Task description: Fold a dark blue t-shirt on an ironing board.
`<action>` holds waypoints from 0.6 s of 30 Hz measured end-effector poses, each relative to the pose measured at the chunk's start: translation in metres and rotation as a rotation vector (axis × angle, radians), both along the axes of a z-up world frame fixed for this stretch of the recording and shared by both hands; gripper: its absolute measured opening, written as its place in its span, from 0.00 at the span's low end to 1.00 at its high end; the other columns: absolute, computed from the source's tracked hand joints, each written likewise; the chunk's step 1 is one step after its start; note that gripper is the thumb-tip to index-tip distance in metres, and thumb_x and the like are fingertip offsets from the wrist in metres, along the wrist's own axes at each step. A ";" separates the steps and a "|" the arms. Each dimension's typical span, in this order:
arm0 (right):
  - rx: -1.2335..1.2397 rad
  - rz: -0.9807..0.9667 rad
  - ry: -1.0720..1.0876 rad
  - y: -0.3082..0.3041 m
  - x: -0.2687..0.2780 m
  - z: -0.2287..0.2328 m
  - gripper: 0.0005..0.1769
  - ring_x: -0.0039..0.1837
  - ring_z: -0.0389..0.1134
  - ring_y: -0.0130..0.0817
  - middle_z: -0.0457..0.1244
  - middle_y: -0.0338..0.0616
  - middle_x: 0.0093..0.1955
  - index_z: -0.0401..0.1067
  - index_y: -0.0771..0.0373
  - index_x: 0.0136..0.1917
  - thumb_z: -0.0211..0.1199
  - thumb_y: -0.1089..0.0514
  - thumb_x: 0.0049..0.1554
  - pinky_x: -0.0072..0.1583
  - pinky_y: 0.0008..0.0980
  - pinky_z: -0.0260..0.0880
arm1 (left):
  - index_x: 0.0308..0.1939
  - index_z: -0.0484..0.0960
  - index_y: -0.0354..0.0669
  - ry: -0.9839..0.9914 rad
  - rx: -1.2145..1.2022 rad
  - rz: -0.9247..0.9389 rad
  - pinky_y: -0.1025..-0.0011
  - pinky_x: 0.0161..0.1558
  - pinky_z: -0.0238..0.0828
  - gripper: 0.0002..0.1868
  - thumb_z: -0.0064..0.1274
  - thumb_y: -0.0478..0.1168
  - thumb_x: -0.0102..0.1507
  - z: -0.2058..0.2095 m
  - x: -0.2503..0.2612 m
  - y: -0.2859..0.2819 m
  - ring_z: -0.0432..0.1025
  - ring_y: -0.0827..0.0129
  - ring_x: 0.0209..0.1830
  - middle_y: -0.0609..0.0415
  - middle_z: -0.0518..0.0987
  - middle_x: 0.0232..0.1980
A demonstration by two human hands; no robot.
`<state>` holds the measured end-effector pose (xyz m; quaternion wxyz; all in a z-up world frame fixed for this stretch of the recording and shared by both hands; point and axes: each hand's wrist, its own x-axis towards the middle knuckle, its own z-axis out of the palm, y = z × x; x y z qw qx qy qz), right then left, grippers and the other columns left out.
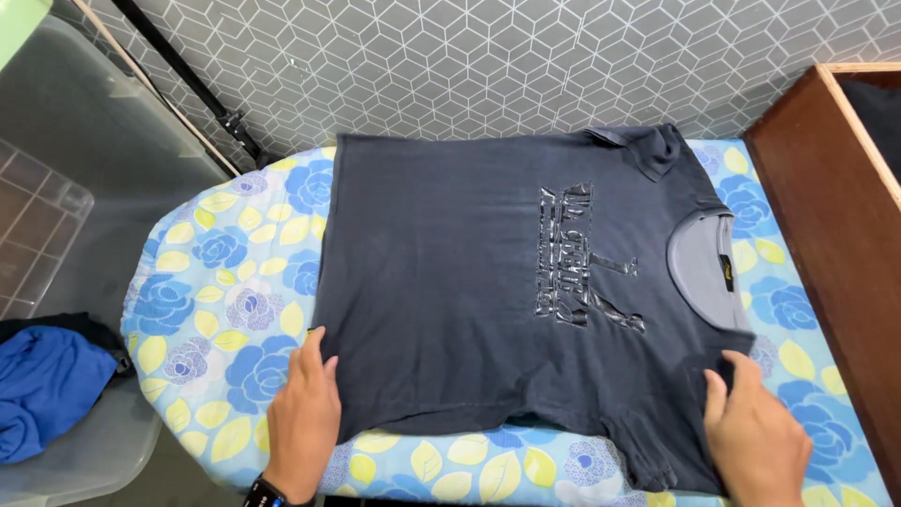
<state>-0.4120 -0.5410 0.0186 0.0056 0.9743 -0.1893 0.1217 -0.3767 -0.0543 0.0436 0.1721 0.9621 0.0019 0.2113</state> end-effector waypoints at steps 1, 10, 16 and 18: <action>0.001 0.002 0.001 -0.009 -0.002 -0.001 0.31 0.52 0.73 0.51 0.71 0.51 0.50 0.68 0.50 0.74 0.53 0.33 0.65 0.54 0.47 0.73 | 0.67 0.66 0.37 0.001 0.001 0.002 0.52 0.37 0.74 0.24 0.46 0.41 0.68 0.002 -0.003 0.002 0.77 0.38 0.40 0.36 0.78 0.50; 0.035 0.008 0.482 -0.095 0.002 0.009 0.25 0.51 0.76 0.45 0.75 0.43 0.46 0.76 0.35 0.63 0.64 0.34 0.53 0.55 0.43 0.76 | 0.64 0.69 0.57 0.459 0.218 0.247 0.48 0.34 0.76 0.21 0.45 0.51 0.67 0.000 -0.022 0.049 0.78 0.39 0.34 0.45 0.79 0.46; 0.017 0.262 -0.117 -0.062 0.073 0.064 0.30 0.47 0.72 0.43 0.68 0.50 0.50 0.75 0.57 0.67 0.67 0.39 0.58 0.52 0.40 0.72 | 0.53 0.78 0.43 0.135 0.414 0.116 0.51 0.31 0.73 0.19 0.54 0.51 0.66 0.041 0.045 0.035 0.76 0.48 0.35 0.44 0.76 0.39; 0.229 0.454 -0.183 -0.067 0.117 0.071 0.27 0.55 0.72 0.47 0.69 0.52 0.57 0.74 0.64 0.63 0.68 0.42 0.61 0.60 0.42 0.72 | 0.50 0.81 0.43 0.003 0.347 -0.024 0.52 0.36 0.72 0.15 0.56 0.48 0.66 0.041 0.096 0.034 0.76 0.47 0.38 0.44 0.77 0.41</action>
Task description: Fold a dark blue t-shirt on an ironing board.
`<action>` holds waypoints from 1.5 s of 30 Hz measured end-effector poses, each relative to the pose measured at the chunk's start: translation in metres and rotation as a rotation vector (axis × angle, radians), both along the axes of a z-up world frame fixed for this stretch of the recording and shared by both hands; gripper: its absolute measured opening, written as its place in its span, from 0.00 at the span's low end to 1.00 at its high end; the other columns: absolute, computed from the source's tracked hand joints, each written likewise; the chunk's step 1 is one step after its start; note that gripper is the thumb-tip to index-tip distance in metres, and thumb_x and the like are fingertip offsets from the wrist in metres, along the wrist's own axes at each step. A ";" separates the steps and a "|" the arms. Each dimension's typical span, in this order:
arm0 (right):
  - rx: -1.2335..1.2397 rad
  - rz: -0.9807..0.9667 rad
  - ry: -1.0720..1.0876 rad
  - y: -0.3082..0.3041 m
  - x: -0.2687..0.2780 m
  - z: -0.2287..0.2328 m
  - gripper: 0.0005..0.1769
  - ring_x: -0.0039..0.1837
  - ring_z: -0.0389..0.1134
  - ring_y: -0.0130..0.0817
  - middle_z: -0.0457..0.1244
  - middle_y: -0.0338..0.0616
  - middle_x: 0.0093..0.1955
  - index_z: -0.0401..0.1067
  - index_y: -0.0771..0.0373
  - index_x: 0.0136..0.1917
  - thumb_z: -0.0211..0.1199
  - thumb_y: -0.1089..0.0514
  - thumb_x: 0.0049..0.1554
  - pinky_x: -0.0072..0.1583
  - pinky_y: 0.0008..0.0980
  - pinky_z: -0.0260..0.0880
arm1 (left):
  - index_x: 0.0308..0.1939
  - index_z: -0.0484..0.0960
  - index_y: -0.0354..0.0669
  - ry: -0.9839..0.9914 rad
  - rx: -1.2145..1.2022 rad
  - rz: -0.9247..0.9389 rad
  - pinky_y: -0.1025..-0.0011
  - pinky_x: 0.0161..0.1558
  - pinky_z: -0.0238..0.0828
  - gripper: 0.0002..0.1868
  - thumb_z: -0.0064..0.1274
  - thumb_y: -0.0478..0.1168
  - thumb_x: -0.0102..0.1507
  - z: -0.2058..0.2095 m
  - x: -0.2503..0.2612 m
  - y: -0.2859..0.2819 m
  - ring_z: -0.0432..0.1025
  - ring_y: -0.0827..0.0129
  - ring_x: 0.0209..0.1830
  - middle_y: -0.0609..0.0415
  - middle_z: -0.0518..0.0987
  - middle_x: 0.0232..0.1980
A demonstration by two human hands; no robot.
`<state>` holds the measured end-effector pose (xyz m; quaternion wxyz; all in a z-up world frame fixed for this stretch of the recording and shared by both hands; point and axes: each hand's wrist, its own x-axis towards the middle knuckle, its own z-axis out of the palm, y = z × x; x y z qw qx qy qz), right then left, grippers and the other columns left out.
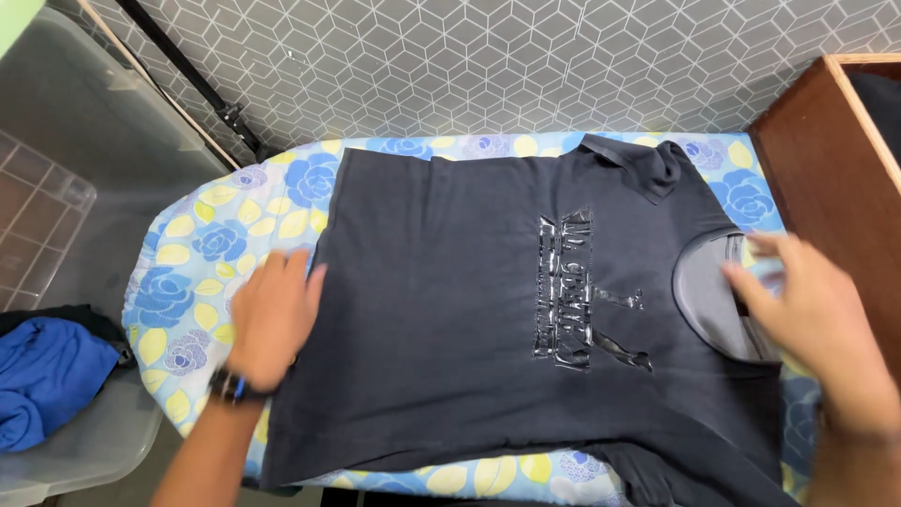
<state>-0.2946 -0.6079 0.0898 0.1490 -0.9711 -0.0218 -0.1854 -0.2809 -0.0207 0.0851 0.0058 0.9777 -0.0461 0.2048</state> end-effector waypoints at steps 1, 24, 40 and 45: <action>0.001 0.002 0.000 0.002 0.026 0.006 0.27 0.55 0.72 0.47 0.69 0.52 0.57 0.74 0.64 0.63 0.68 0.42 0.61 0.60 0.42 0.72 | 0.50 0.81 0.43 0.000 0.001 0.002 0.52 0.36 0.72 0.15 0.56 0.48 0.66 -0.010 0.031 0.004 0.76 0.47 0.38 0.44 0.77 0.41; -0.019 -0.203 -0.304 0.009 0.252 -0.108 0.15 0.51 0.67 0.63 0.65 0.60 0.47 0.66 0.65 0.54 0.69 0.56 0.64 0.52 0.56 0.65 | 0.51 0.65 0.42 -0.302 -0.245 0.368 0.52 0.30 0.71 0.14 0.47 0.48 0.74 -0.112 0.274 -0.005 0.78 0.45 0.30 0.44 0.81 0.39; -0.329 -0.050 -0.246 0.114 0.210 -0.021 0.22 0.60 0.64 0.55 0.64 0.56 0.56 0.74 0.61 0.59 0.65 0.52 0.52 0.60 0.57 0.59 | 0.57 0.74 0.40 -0.300 0.027 0.435 0.52 0.58 0.61 0.30 0.60 0.54 0.58 -0.039 0.222 -0.120 0.69 0.47 0.59 0.41 0.74 0.57; -0.006 0.489 0.072 0.174 0.179 -0.050 0.12 0.62 0.65 0.51 0.67 0.48 0.55 0.77 0.55 0.54 0.57 0.55 0.59 0.62 0.52 0.64 | 0.53 0.79 0.41 -0.027 -0.137 -0.144 0.48 0.70 0.56 0.20 0.51 0.55 0.70 -0.067 0.170 -0.199 0.67 0.52 0.65 0.46 0.78 0.58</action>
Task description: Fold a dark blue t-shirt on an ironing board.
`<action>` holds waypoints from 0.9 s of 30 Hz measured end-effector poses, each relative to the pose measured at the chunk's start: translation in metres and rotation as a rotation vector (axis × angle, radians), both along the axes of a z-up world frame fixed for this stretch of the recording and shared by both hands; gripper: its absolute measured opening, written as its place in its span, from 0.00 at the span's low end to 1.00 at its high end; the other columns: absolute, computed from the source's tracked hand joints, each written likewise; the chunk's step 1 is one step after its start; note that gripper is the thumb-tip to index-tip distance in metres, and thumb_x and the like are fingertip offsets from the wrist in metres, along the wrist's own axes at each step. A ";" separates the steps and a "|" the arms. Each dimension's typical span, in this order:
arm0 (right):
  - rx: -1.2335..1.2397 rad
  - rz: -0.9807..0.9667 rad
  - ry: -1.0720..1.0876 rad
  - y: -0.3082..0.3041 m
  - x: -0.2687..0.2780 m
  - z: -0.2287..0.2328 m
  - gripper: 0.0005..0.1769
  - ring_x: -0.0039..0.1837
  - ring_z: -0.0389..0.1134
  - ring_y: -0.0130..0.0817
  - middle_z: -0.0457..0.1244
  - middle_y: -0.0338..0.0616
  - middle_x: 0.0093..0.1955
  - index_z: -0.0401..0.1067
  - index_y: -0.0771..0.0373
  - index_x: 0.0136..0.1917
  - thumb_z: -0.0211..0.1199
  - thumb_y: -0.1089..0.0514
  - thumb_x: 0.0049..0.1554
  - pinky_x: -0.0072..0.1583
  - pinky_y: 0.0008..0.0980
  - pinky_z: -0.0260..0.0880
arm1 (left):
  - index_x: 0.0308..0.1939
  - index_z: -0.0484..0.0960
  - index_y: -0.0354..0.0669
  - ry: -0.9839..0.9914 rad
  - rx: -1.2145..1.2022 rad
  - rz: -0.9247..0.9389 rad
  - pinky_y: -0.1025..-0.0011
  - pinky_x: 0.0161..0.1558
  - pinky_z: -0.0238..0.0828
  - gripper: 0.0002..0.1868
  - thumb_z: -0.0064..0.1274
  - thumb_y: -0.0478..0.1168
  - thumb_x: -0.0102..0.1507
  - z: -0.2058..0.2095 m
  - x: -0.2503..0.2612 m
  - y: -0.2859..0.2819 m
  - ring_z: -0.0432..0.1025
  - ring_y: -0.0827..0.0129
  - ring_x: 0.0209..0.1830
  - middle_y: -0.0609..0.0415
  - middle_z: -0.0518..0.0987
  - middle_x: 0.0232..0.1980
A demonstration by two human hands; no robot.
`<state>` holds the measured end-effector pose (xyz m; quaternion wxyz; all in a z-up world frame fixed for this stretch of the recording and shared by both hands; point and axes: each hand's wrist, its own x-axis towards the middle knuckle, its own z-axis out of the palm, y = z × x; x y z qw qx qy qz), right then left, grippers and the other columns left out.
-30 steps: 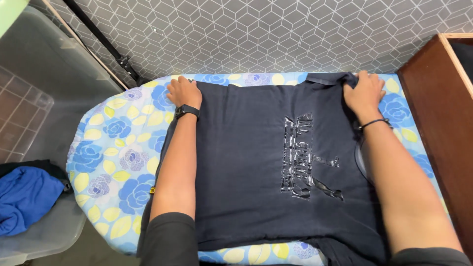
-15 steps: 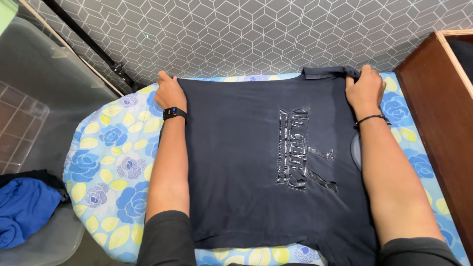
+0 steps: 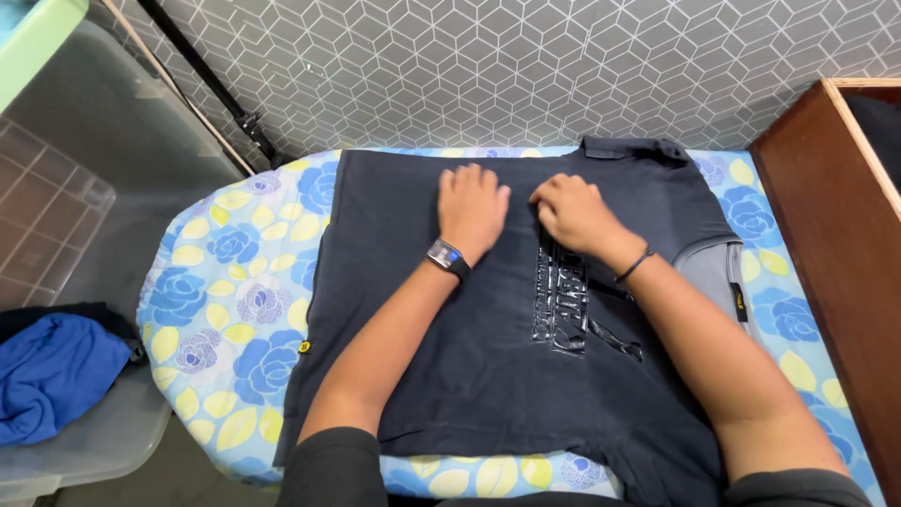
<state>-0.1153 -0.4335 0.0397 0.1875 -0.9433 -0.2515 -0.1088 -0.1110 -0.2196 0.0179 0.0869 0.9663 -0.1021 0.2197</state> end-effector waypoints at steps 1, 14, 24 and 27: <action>-0.003 0.001 0.002 0.001 -0.006 -0.002 0.12 0.62 0.65 0.51 0.67 0.48 0.55 0.77 0.55 0.54 0.57 0.55 0.59 0.62 0.52 0.64 | 0.53 0.79 0.41 0.002 -0.003 0.001 0.48 0.70 0.56 0.20 0.51 0.55 0.70 -0.012 -0.001 -0.001 0.67 0.52 0.65 0.46 0.78 0.58; -0.039 -0.080 -0.272 -0.151 0.021 -0.045 0.26 0.77 0.58 0.59 0.59 0.62 0.76 0.71 0.63 0.71 0.59 0.47 0.65 0.76 0.49 0.55 | 0.73 0.69 0.47 0.024 -0.108 -0.223 0.41 0.74 0.43 0.31 0.43 0.55 0.69 -0.039 -0.007 0.005 0.53 0.52 0.79 0.44 0.61 0.78; -0.249 -0.294 -0.218 -0.078 -0.022 0.019 0.15 0.63 0.69 0.43 0.69 0.44 0.58 0.75 0.57 0.64 0.59 0.49 0.70 0.75 0.50 0.61 | 0.70 0.71 0.39 -0.093 0.230 -0.165 0.44 0.78 0.41 0.34 0.45 0.59 0.69 0.002 -0.024 -0.012 0.52 0.46 0.80 0.40 0.64 0.77; 0.114 -0.075 -0.070 -0.057 -0.020 0.003 0.18 0.71 0.66 0.44 0.67 0.45 0.70 0.73 0.56 0.66 0.57 0.46 0.68 0.73 0.46 0.65 | 0.72 0.70 0.42 -0.107 -0.023 -0.408 0.44 0.80 0.42 0.32 0.47 0.56 0.69 -0.019 -0.028 -0.020 0.54 0.54 0.81 0.44 0.64 0.78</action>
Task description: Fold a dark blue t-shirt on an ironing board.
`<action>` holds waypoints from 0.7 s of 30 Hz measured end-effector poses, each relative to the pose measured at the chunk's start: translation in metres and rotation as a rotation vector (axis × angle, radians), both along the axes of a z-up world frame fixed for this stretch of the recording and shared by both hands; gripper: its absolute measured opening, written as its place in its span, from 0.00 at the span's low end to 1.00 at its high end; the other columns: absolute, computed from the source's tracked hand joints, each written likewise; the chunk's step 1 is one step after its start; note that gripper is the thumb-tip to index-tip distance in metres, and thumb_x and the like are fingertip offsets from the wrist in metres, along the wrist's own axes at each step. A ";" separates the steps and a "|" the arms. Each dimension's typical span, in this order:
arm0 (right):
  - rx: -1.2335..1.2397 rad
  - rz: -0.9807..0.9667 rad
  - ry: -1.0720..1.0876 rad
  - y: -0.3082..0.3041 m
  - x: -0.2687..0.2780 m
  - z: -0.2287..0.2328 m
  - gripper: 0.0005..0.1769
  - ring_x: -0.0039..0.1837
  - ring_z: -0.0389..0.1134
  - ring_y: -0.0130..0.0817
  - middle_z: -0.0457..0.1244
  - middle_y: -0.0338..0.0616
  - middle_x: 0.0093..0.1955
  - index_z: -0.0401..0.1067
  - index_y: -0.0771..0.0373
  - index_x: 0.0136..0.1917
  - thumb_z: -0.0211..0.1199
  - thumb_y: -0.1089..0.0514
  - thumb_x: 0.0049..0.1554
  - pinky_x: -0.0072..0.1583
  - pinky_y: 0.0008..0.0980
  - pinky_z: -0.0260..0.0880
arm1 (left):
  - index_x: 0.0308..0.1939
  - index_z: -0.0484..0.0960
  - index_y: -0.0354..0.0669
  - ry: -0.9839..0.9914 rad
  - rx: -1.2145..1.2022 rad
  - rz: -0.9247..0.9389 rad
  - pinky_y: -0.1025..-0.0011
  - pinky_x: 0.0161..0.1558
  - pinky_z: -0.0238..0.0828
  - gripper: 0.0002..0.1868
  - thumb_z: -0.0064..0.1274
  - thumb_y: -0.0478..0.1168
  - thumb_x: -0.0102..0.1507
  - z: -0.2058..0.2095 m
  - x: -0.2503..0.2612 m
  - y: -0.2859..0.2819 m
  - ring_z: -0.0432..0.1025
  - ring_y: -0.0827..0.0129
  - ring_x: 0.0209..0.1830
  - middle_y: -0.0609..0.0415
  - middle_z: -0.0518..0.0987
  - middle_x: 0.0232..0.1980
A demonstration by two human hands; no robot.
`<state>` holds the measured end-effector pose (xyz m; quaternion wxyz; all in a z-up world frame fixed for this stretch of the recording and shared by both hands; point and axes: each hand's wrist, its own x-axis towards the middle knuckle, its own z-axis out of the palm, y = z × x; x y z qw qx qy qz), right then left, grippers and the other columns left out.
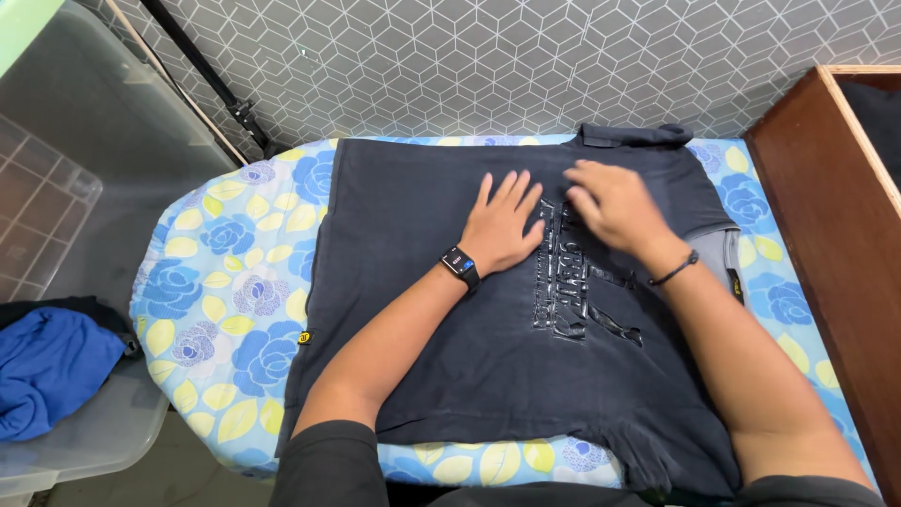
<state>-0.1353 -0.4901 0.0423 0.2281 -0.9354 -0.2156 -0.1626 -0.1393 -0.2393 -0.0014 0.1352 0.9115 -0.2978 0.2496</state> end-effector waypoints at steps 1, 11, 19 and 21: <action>0.001 0.002 0.000 0.000 0.004 -0.010 0.18 0.71 0.66 0.44 0.67 0.45 0.70 0.73 0.56 0.66 0.57 0.46 0.68 0.73 0.46 0.65 | 0.72 0.70 0.42 0.000 0.001 0.002 0.44 0.80 0.42 0.32 0.47 0.56 0.69 -0.002 -0.001 0.000 0.54 0.54 0.81 0.44 0.64 0.78; -0.323 -0.308 0.064 -0.086 0.025 -0.029 0.36 0.82 0.41 0.60 0.45 0.58 0.83 0.59 0.51 0.79 0.46 0.34 0.65 0.75 0.67 0.35 | 0.76 0.64 0.47 0.194 0.031 -0.059 0.44 0.76 0.39 0.36 0.43 0.58 0.67 -0.006 0.000 0.002 0.50 0.54 0.81 0.45 0.57 0.81; -0.168 -0.112 -0.038 -0.034 0.004 0.002 0.30 0.77 0.53 0.54 0.56 0.56 0.80 0.66 0.56 0.74 0.55 0.38 0.67 0.71 0.56 0.54 | 0.76 0.64 0.47 0.193 0.045 -0.059 0.44 0.76 0.39 0.36 0.43 0.58 0.67 -0.006 0.001 0.000 0.49 0.53 0.81 0.45 0.57 0.81; -0.015 0.067 -0.006 -0.005 0.005 -0.015 0.30 0.84 0.46 0.58 0.51 0.60 0.81 0.66 0.56 0.76 0.54 0.40 0.67 0.79 0.61 0.49 | 0.76 0.64 0.47 0.206 0.060 -0.040 0.44 0.77 0.39 0.36 0.43 0.58 0.67 -0.004 0.001 0.001 0.49 0.54 0.82 0.46 0.57 0.81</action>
